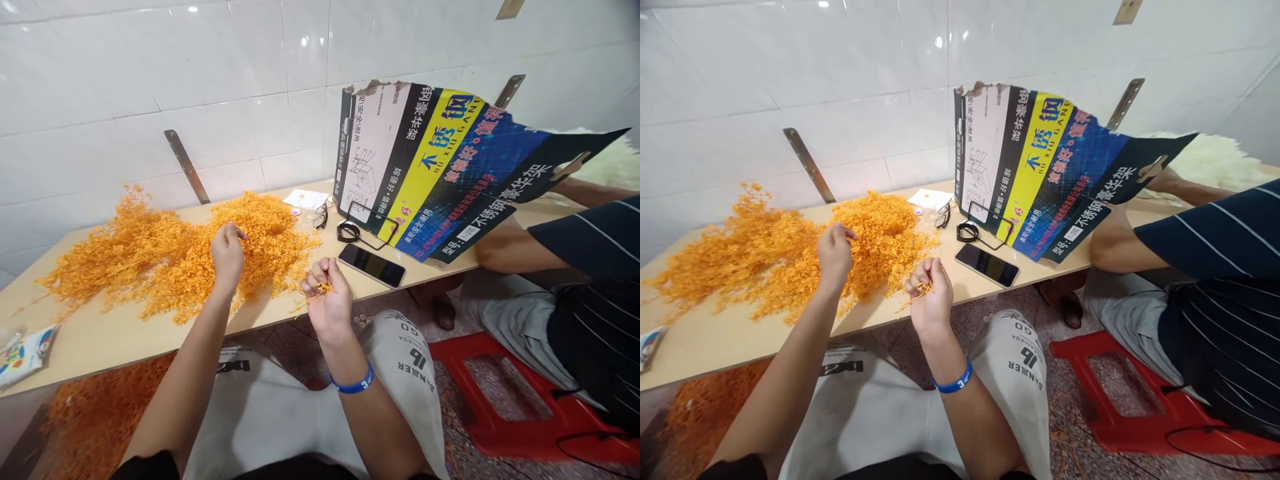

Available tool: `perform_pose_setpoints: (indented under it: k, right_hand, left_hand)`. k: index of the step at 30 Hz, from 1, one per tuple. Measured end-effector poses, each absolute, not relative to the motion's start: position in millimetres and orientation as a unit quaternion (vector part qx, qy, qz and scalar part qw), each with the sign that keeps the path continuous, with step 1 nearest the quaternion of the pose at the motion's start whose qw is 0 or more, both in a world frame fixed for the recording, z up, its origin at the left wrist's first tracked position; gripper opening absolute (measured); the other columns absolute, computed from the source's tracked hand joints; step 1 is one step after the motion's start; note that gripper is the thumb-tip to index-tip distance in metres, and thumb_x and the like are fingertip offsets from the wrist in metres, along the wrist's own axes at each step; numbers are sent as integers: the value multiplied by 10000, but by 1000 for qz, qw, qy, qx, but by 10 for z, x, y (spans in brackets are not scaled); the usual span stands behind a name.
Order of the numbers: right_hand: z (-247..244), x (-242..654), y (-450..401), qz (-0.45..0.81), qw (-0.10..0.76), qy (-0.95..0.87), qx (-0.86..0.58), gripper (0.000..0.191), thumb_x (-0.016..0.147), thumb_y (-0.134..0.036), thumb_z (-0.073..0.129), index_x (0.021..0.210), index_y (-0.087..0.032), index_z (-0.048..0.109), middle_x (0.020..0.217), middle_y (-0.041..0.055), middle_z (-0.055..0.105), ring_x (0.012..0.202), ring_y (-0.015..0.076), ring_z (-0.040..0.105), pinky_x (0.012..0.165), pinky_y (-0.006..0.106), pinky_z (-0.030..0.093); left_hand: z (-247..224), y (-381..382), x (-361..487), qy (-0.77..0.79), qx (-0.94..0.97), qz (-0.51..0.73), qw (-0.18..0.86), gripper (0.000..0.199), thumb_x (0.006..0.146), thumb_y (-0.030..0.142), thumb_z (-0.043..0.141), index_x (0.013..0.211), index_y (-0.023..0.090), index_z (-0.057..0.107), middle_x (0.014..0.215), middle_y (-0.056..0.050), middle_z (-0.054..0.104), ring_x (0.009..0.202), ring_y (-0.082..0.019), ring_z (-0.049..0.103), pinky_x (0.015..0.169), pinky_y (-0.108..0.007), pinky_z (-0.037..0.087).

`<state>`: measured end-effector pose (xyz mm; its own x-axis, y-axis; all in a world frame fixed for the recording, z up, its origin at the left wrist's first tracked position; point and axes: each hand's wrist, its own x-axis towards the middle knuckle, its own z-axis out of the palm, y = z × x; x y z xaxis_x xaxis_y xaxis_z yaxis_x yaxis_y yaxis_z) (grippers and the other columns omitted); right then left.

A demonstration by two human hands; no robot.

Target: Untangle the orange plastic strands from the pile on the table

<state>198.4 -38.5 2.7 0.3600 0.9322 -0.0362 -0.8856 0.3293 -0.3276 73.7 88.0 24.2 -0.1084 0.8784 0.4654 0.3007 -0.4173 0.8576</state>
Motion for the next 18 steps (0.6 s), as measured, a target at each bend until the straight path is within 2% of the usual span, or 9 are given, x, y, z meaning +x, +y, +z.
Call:
perform_pose_setpoints:
  k: [1, 3, 5, 7, 10, 12, 14, 16, 18]
  right_hand:
    - [35, 2029, -380, 553, 817, -76, -147, 297, 956, -315, 500, 691, -188, 458, 552, -82, 331, 434, 62, 302, 426, 153, 303]
    - [47, 2103, -358, 546, 822, -64, -148, 270, 971, -278, 458, 724, -180, 506, 590, -61, 397, 477, 65, 372, 455, 159, 339]
    - [49, 2143, -332, 546, 823, -50, -148, 271, 976, -257, 439, 735, -174, 530, 618, -48, 433, 503, 66, 404, 472, 165, 360]
    - [40, 2153, -311, 545, 825, -42, -144, 264, 966, -260, 463, 728, -174, 539, 629, -45, 449, 508, 66, 412, 480, 167, 375]
    - [17, 2136, -288, 541, 828, -47, -143, 242, 940, -275, 515, 720, -177, 544, 631, -45, 462, 513, 68, 419, 484, 168, 388]
    - [-1, 2116, -272, 541, 825, -56, -150, 224, 924, -284, 543, 725, -180, 549, 634, -44, 470, 527, 71, 432, 498, 170, 404]
    - [-25, 2086, -251, 539, 823, -63, -165, 209, 909, -296, 569, 735, -181, 552, 649, -40, 483, 553, 74, 451, 517, 172, 418]
    - [-55, 2042, -231, 534, 823, -71, -180, 226, 897, -316, 590, 723, -181, 540, 634, -44, 467, 534, 71, 421, 493, 167, 391]
    - [-88, 1990, -217, 537, 817, -89, -193, 276, 886, -349, 608, 689, -182, 510, 589, -59, 405, 482, 63, 339, 447, 163, 328]
  left_hand:
    - [218, 909, 723, 478, 660, 537, 218, 220, 920, 326, 464, 1004, 185, 611, 706, 1, 572, 538, -118, 464, 546, -234, 365]
    - [137, 922, 734, 468, 726, 477, 164, 323, 903, 275, 487, 1205, 189, 564, 860, -43, 634, 680, -149, 565, 662, -262, 441]
    - [48, 896, 776, 451, 766, 435, 146, 355, 938, 302, 426, 1237, 178, 573, 1074, -112, 641, 959, -206, 611, 867, -334, 468]
    - [-12, 835, 826, 434, 788, 414, 138, 410, 968, 372, 367, 1248, 170, 589, 1306, -155, 555, 1252, -257, 491, 1061, -418, 372]
    - [-27, 655, 901, 385, 804, 418, 178, 509, 976, 476, 325, 1358, 200, 515, 1515, -124, 382, 1439, -250, 279, 1180, -457, 203]
    - [-8, 494, 958, 319, 818, 414, 240, 567, 958, 548, 336, 1400, 221, 474, 1552, -96, 343, 1473, -233, 212, 1200, -448, 159]
    - [3, 359, 1028, 263, 817, 409, 311, 581, 940, 579, 366, 1377, 222, 506, 1521, -95, 403, 1460, -234, 256, 1196, -436, 187]
    - [-6, 311, 1096, 250, 779, 435, 376, 530, 946, 559, 378, 1259, 196, 604, 1363, -118, 582, 1343, -239, 460, 1135, -417, 322]
    - [-23, 366, 1137, 287, 714, 485, 415, 485, 953, 534, 383, 1027, 161, 683, 990, -109, 742, 1003, -212, 677, 929, -354, 496]
